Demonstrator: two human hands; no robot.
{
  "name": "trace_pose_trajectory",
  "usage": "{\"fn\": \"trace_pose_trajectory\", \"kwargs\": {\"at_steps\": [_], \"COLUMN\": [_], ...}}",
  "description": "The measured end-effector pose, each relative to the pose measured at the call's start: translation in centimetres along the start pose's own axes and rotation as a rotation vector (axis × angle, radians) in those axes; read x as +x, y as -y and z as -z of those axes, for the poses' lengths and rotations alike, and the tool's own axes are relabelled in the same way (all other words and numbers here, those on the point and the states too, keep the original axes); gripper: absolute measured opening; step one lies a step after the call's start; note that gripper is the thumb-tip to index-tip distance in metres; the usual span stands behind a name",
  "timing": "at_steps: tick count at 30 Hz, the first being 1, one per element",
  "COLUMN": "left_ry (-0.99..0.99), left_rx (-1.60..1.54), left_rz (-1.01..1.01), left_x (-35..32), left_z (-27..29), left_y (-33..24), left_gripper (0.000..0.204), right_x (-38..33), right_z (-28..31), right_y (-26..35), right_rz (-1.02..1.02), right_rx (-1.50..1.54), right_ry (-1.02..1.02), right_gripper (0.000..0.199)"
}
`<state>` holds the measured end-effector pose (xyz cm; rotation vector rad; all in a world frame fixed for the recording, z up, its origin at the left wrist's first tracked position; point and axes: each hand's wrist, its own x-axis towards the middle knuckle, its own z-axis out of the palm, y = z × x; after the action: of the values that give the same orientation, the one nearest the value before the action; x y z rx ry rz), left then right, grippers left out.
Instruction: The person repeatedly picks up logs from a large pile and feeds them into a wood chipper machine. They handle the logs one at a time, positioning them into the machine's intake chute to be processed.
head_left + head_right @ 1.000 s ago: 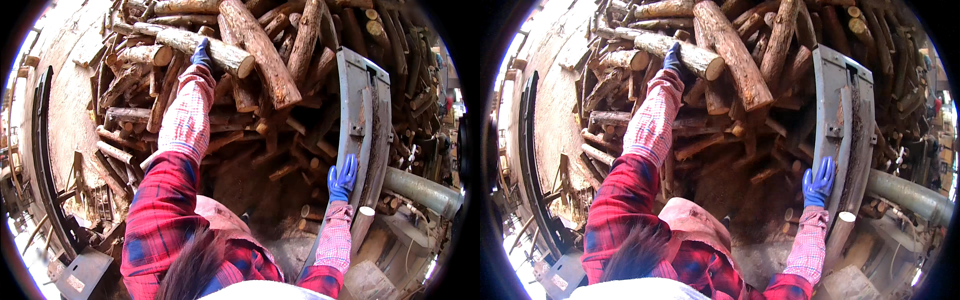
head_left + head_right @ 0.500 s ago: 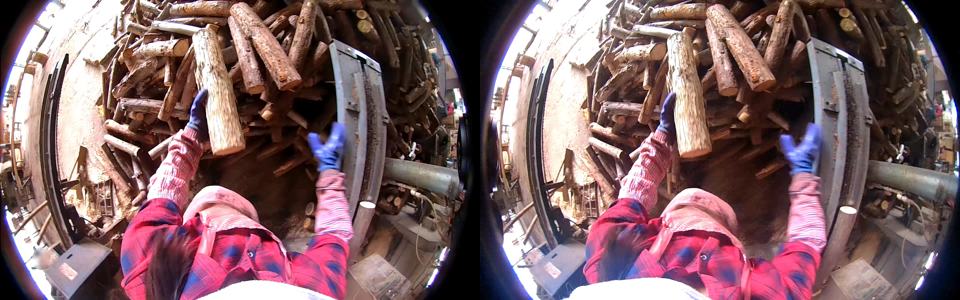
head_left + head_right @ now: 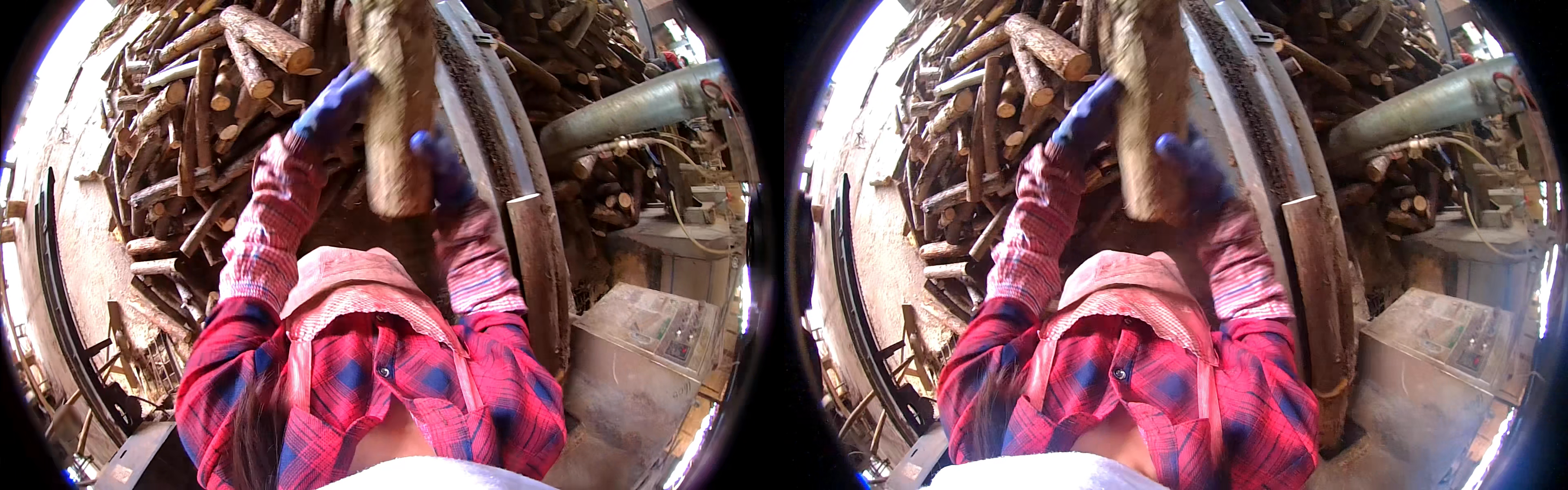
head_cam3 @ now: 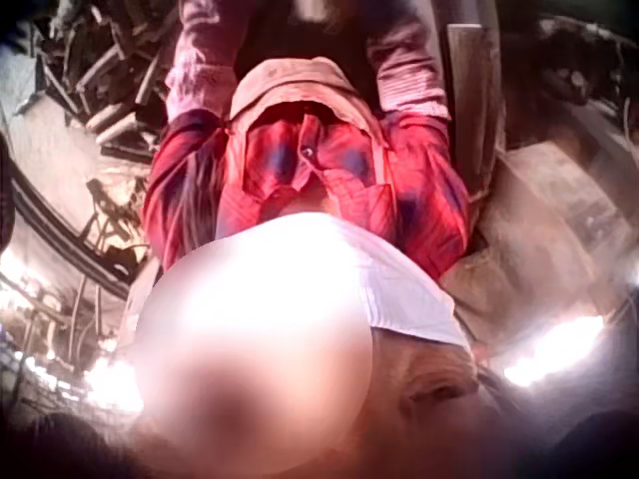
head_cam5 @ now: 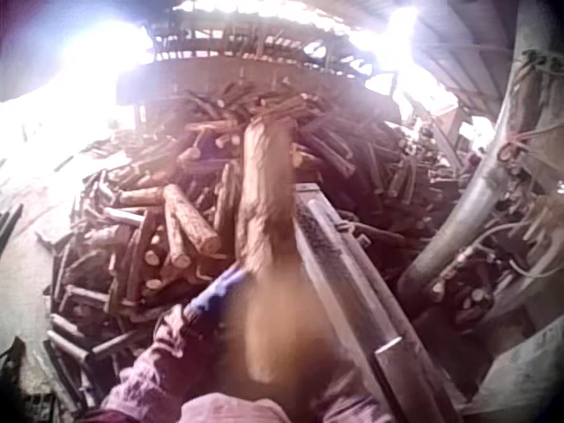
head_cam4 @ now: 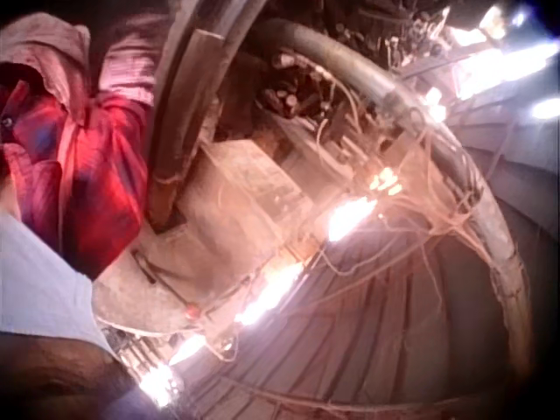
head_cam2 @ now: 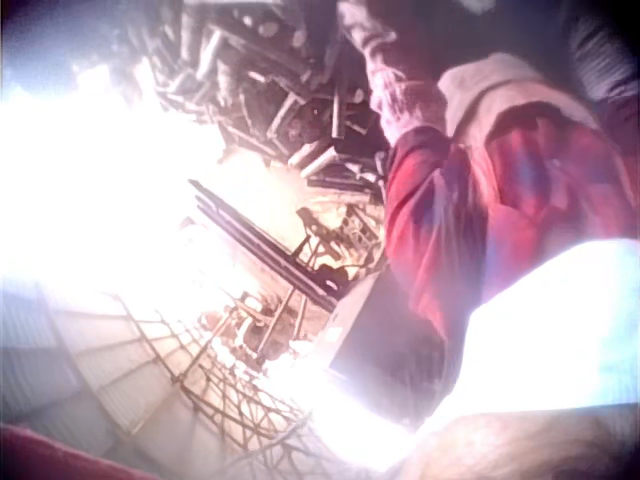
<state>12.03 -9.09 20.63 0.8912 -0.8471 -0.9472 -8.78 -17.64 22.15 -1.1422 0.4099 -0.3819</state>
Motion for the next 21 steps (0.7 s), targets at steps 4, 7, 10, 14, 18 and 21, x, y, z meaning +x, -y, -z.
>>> {"fn": "trace_pose_trajectory", "kwargs": {"at_steps": [4,7,10,14,18,21], "left_ry": [-0.007,-0.005,0.018,-0.464,-0.562,-0.718], "left_rx": [0.208,0.276,0.154,0.017,0.065,-0.013], "left_rz": [-0.103,0.128,0.387,0.573,0.771,0.838], "left_x": [4.1,0.2,-3.9,-12.4,-19.1,-18.7], "left_z": [-4.4,-4.7,-2.0,4.1,16.5,19.5], "left_y": [2.5,3.5,6.4,8.5,10.3,7.9], "left_gripper": [0.042,0.038,0.042,0.043,0.043,0.051], "right_x": [-1.5,-3.0,-4.5,-7.2,-7.2,-0.5], "right_z": [12.4,12.2,16.9,19.2,18.6,14.1], "right_y": [8.7,12.5,6.1,4.3,4.5,3.9], "right_rz": [0.478,0.292,-0.241,-0.251,-0.242,0.680], "right_rx": [-1.233,-1.283,-1.947,-1.950,-2.105,-1.883], "right_ry": [-0.137,-0.473,-0.669,-0.521,-0.527,-0.704], "right_gripper": [0.090,0.111,0.119,0.116,0.112,0.095]}}
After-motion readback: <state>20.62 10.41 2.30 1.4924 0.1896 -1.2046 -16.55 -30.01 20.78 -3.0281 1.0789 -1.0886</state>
